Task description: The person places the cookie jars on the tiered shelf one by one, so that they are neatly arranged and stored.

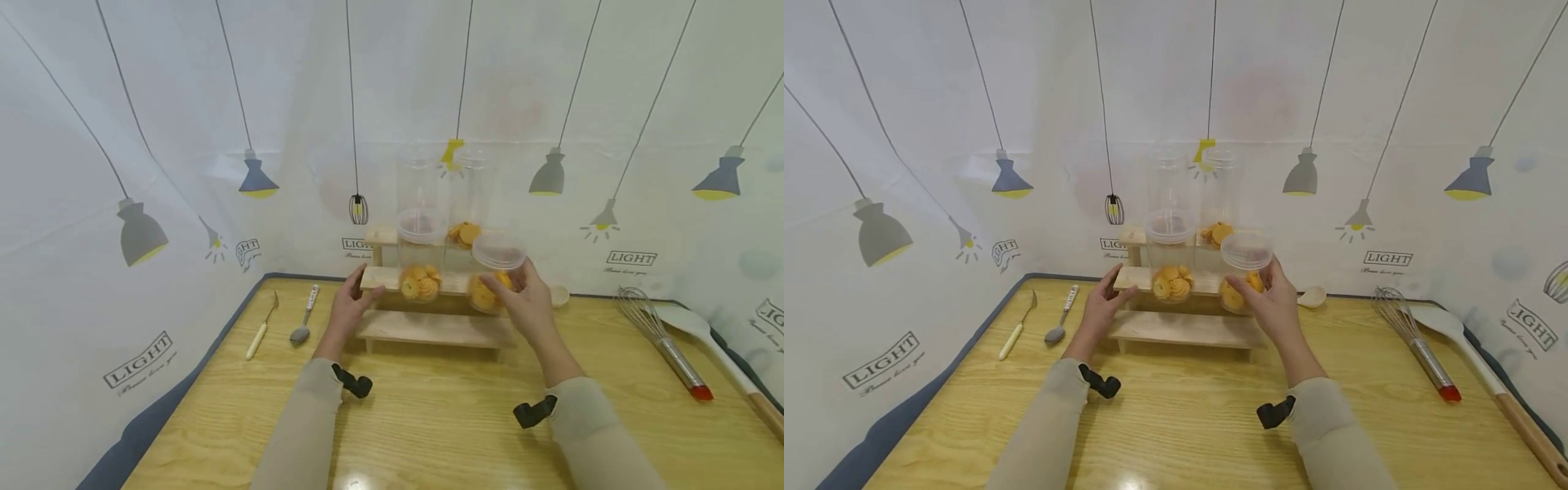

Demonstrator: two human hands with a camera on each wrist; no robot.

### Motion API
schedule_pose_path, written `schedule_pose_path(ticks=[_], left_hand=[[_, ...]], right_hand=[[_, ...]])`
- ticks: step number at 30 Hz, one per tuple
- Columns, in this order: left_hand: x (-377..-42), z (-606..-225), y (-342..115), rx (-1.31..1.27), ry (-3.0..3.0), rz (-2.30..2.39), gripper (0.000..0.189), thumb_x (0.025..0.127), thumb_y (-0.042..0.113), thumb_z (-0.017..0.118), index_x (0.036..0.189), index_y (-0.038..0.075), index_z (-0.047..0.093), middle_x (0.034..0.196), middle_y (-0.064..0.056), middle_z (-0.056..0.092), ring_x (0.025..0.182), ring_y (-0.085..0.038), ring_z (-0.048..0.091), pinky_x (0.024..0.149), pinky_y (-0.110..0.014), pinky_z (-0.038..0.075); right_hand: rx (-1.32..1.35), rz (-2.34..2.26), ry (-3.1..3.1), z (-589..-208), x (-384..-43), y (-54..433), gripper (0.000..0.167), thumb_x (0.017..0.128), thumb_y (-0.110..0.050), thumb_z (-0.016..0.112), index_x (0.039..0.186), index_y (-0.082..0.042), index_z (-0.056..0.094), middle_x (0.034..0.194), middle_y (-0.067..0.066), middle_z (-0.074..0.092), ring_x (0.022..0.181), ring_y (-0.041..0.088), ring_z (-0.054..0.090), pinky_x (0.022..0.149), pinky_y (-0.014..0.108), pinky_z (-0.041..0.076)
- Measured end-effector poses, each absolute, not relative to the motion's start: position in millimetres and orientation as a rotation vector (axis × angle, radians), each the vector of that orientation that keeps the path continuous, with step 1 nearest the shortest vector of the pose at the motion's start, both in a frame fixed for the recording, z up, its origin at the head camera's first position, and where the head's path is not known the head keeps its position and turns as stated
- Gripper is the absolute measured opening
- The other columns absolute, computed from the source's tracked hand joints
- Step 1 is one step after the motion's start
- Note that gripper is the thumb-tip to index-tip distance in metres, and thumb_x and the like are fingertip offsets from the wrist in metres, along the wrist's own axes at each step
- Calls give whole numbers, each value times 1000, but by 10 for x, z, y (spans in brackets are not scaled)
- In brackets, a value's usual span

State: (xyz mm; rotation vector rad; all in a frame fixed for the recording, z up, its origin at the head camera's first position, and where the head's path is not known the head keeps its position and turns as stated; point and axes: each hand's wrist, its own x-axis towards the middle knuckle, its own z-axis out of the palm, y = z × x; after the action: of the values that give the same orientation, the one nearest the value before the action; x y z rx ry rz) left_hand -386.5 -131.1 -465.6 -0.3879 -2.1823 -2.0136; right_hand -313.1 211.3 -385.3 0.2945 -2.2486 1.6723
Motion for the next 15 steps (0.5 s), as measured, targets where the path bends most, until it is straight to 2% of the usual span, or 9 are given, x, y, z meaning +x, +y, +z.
schedule_pose_path(ticks=[5,11,15], left_hand=[[-3865,-4666,-1306,-389,-2200,-1982,89,88,46,77,159,18,32,163,-1,29,150,-19,25,122,-38,25],[-3867,-4661,-1305,-388,-2187,-2000,87,89,44,77,159,20,32,162,0,30,150,-18,26,122,-36,24],[-3864,-4667,-1311,-378,-2173,-2027,86,89,43,77,158,21,33,163,0,29,150,-17,24,123,-37,23]], right_hand=[[345,1668,-2216,-3887,-3151,2037,76,91,-40,75,156,-32,35,159,0,38,148,23,31,120,47,29],[396,1644,-2234,-3879,-3165,1982,75,94,-39,72,157,-36,32,159,-3,38,147,21,32,119,47,30],[444,1612,-2259,-3879,-3181,1950,70,97,-38,68,157,-34,34,158,0,38,146,24,34,118,50,32]])
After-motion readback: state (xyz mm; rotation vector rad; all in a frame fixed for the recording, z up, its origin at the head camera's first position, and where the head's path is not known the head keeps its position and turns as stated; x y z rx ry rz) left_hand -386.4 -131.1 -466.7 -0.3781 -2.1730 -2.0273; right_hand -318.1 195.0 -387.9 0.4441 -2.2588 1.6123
